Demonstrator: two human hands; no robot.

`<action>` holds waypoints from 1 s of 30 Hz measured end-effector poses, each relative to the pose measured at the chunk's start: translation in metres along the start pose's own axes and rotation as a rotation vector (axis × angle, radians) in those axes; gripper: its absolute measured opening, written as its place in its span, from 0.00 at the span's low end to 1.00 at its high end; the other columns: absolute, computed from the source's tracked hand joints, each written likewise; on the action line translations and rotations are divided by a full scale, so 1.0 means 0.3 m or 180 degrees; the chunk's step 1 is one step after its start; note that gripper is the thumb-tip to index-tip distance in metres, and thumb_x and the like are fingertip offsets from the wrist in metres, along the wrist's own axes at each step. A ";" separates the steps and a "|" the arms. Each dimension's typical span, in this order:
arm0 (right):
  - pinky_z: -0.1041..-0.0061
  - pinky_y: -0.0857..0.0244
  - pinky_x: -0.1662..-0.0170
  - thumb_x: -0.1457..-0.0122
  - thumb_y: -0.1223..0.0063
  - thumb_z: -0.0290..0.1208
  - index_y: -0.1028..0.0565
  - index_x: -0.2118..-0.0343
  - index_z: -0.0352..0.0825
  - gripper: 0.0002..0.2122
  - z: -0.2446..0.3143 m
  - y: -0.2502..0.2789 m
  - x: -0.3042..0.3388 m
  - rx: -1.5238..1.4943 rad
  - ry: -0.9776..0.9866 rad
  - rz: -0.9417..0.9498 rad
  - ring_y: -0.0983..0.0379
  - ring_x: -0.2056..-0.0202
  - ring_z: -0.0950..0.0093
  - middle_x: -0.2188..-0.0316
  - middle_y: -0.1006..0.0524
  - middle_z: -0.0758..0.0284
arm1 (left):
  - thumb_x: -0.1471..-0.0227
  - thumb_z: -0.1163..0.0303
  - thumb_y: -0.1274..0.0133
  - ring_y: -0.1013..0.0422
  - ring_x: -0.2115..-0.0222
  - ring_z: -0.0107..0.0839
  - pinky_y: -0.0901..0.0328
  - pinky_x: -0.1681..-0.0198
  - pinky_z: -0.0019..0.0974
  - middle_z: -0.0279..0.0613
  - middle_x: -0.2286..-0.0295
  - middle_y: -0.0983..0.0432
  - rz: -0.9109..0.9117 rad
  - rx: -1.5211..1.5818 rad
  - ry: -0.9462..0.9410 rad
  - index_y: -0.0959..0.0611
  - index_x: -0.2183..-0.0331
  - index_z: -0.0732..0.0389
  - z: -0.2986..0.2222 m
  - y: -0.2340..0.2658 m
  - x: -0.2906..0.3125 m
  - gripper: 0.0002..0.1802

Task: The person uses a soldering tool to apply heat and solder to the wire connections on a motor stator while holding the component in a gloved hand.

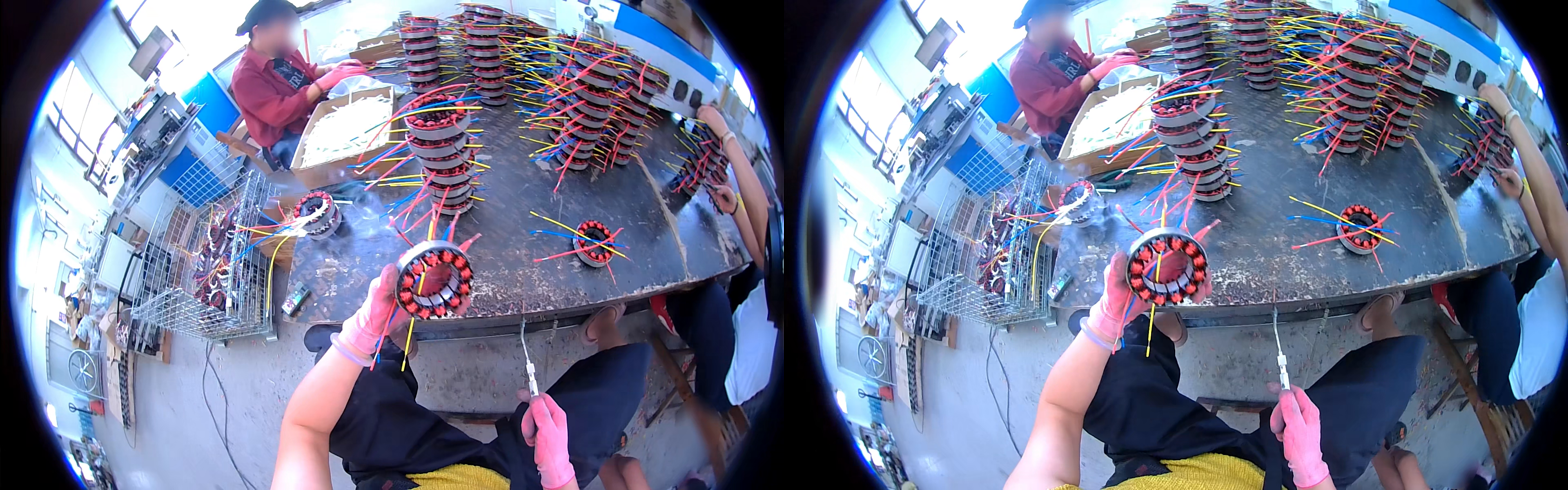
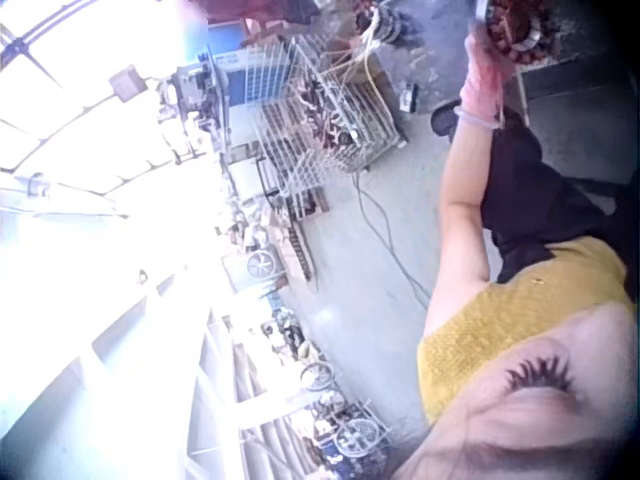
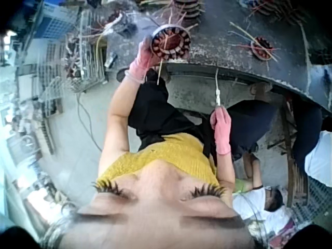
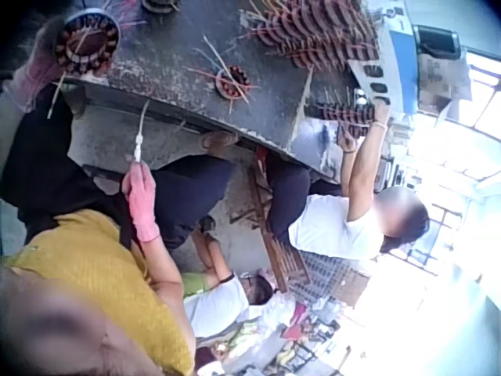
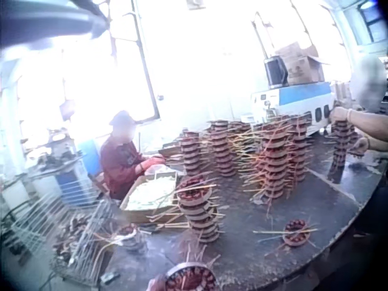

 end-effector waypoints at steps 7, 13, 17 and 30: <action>0.84 0.56 0.82 0.31 0.60 0.38 0.26 0.54 0.28 0.17 -0.001 -0.010 0.000 0.0043 -0.0004 -0.0004 0.48 0.86 0.87 0.86 0.38 0.77 | 0.56 0.22 0.55 0.30 0.51 0.45 0.37 0.46 0.44 0.58 0.49 0.30 0.0679 0.0398 0.0220 0.37 0.40 0.73 0.031 -0.090 -0.011 0.64; 0.84 0.56 0.82 0.30 0.60 0.38 0.26 0.55 0.28 0.17 0.009 -0.019 0.004 0.0094 0.0003 -0.0016 0.48 0.86 0.87 0.86 0.38 0.77 | 0.55 0.23 0.55 0.30 0.51 0.47 0.36 0.46 0.46 0.59 0.48 0.30 0.0806 0.0370 0.0254 0.37 0.40 0.73 0.008 -0.123 0.001 0.63; 0.84 0.57 0.82 0.31 0.60 0.38 0.26 0.55 0.28 0.17 0.008 -0.022 0.003 0.0061 0.0022 0.0017 0.48 0.86 0.88 0.86 0.38 0.77 | 0.54 0.25 0.54 0.31 0.49 0.47 0.37 0.44 0.46 0.58 0.46 0.32 0.0734 0.0371 0.0246 0.37 0.40 0.72 0.025 -0.094 -0.001 0.61; 0.85 0.57 0.82 0.31 0.60 0.38 0.27 0.54 0.28 0.17 0.000 -0.023 0.001 0.0036 0.0000 0.0025 0.48 0.85 0.88 0.86 0.38 0.77 | 0.47 0.31 0.54 0.33 0.45 0.46 0.39 0.41 0.47 0.56 0.44 0.34 0.0904 0.0211 0.0282 0.37 0.40 0.70 0.004 -0.114 0.014 0.53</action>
Point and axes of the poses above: each hand's wrist, its own x-axis away from the middle knuckle, its own y-axis out of the back of the hand, z = x × y, the point moved 10 cm from there along -x, towards the middle knuckle
